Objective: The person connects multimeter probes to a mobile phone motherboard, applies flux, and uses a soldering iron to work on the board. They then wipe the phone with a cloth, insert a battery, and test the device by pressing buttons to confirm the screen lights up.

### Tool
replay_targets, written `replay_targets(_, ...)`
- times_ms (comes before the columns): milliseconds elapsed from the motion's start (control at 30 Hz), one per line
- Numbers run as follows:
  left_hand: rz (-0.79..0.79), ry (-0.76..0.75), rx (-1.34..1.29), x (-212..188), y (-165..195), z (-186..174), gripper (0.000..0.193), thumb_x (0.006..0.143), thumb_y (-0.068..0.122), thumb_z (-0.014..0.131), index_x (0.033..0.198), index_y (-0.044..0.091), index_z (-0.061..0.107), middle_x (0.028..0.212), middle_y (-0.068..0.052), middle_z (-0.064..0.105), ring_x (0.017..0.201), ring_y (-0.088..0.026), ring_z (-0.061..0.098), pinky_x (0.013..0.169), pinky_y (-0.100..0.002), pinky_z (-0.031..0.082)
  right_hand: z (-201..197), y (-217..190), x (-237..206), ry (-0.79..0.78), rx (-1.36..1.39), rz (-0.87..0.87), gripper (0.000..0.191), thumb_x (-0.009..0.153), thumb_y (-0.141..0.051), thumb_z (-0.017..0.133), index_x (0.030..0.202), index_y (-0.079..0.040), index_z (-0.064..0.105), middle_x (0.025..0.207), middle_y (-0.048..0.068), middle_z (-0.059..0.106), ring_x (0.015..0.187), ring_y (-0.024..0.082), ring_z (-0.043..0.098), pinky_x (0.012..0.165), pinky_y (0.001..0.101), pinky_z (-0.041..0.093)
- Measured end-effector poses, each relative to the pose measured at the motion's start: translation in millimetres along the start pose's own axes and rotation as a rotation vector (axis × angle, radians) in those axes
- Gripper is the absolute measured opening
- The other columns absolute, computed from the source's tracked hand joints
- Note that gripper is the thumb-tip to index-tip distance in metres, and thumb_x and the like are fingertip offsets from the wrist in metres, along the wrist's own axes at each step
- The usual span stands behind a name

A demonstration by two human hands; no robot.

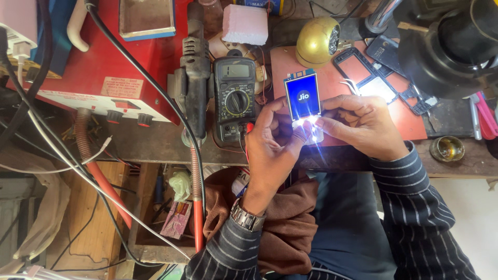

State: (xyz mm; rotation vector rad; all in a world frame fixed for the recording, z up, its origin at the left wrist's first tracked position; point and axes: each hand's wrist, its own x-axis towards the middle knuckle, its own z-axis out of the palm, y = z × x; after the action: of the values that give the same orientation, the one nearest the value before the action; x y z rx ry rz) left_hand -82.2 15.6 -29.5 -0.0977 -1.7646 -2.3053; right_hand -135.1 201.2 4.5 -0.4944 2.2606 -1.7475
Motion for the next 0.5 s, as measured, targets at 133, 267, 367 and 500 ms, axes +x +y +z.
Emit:
replay_targets(133, -0.002, -0.007, -0.048, -0.2, -0.7, 0.5, 0.046, 0.096, 0.001, 0.073, 0.136, -0.004, 0.053, 0.102, -0.008, 0.072, 0.092, -0.009, 0.071, 0.082, -0.023, 0.061, -0.6, 0.5, -0.3, -0.010, -0.022, -0.057, 0.024, 0.091, -0.002, 0.074, 0.113, 0.005, 0.072, 0.094, 0.003, 0.073, 0.083, 0.004, 0.065, 0.071, 0.0184, 0.055)
replay_targets(267, -0.008, 0.007, -0.045, 0.3, -1.7, 1.3, 0.049, 0.095, 0.000, 0.074, 0.138, -0.004, 0.052, 0.100, -0.008, 0.072, 0.090, -0.009, 0.070, 0.081, -0.023, 0.059, -1.6, 1.7, -0.6, 0.026, -0.152, -0.001, 0.024, 0.092, -0.001, 0.078, 0.115, 0.006, 0.075, 0.082, 0.008, 0.069, 0.070, 0.007, 0.055, 0.060, 0.0208, 0.046)
replay_targets(367, -0.002, 0.007, -0.030, 0.1, -1.7, 1.3, 0.048, 0.094, 0.000, 0.074, 0.138, -0.004, 0.054, 0.101, -0.008, 0.072, 0.091, -0.009, 0.070, 0.082, -0.023, 0.059, -1.6, 1.8, -0.3, 0.014, -0.085, -0.016, 0.024, 0.089, -0.002, 0.075, 0.113, 0.005, 0.073, 0.090, 0.004, 0.074, 0.079, 0.005, 0.065, 0.067, 0.0197, 0.055)
replay_targets(500, 0.001, 0.002, -0.033, -0.2, -1.2, 1.0, 0.048, 0.094, 0.001, 0.074, 0.138, -0.003, 0.053, 0.102, -0.007, 0.072, 0.092, -0.009, 0.070, 0.083, -0.023, 0.060, -1.1, 0.0, 0.0, -0.008, -0.021, -0.049, 0.024, 0.090, -0.001, 0.074, 0.113, 0.005, 0.072, 0.095, 0.004, 0.074, 0.084, 0.005, 0.068, 0.073, 0.0198, 0.057)
